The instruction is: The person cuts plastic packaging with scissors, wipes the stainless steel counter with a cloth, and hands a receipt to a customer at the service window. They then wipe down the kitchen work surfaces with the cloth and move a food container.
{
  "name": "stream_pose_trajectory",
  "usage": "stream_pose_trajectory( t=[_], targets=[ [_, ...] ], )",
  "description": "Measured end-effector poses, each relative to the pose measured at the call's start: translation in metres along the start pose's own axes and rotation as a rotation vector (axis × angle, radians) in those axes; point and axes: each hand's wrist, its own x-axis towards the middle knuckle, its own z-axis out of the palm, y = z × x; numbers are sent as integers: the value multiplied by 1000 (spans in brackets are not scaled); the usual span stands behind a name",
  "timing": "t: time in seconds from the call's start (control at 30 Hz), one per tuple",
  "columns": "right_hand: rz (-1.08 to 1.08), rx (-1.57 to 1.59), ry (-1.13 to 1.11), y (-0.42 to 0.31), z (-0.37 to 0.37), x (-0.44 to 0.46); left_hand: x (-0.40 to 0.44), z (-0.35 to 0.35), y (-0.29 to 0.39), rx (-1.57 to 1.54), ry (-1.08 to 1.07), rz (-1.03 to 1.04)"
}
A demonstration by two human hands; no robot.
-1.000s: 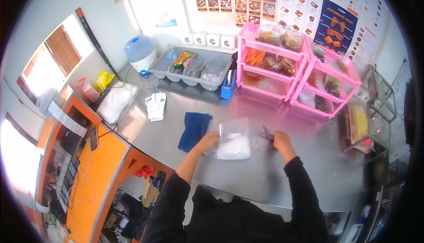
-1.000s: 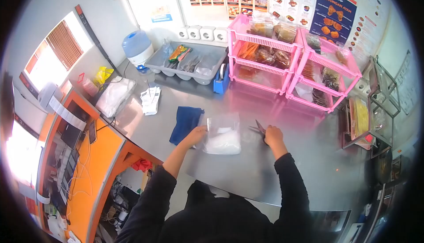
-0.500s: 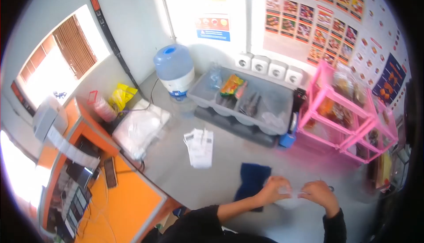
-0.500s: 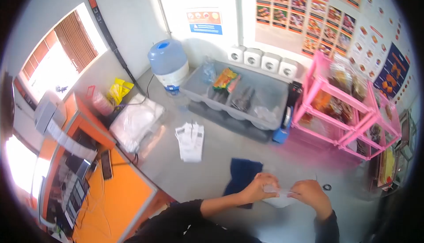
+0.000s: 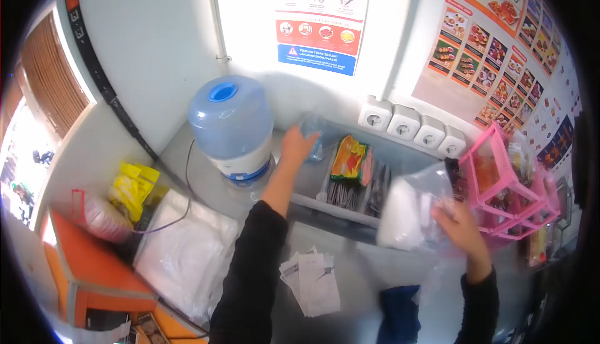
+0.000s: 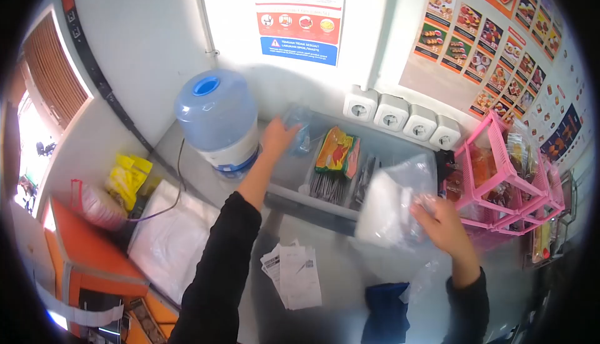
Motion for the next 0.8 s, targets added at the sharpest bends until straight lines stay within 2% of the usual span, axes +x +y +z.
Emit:
stream_pose_trajectory(
  t=[0.03, 0.13, 0.2, 0.27, 0.33, 0.43, 0.53, 0.63, 0.73, 0.8],
  targets=[
    [112, 128, -8, -1, 15, 20, 7, 13, -4, 9, 30, 18],
    [179, 323, 13, 2, 52, 71, 12, 9, 8, 189, -106, -17],
    [225, 348, 8, 3, 64, 95, 28, 11, -7, 158, -110, 6],
    [255, 370, 16, 9, 70, 108, 29, 6, -10, 173, -38, 51],
    [249, 372, 33, 17, 70, 118, 26, -8, 0, 222, 136, 116],
    [249, 378, 83, 22, 69, 120, 13, -7, 26, -6, 118, 638],
    [315, 439, 137, 27, 68, 118, 2, 29, 36, 402, -504, 430],
    [326, 416, 111, 42, 64, 109, 10, 60, 19, 525, -512, 490],
    [258, 278, 186, 46, 56, 89, 15, 54, 14, 76, -345, 344],
    [320, 331, 219, 46, 46, 74, 20, 1, 45, -93, -392, 317]
  ],
)
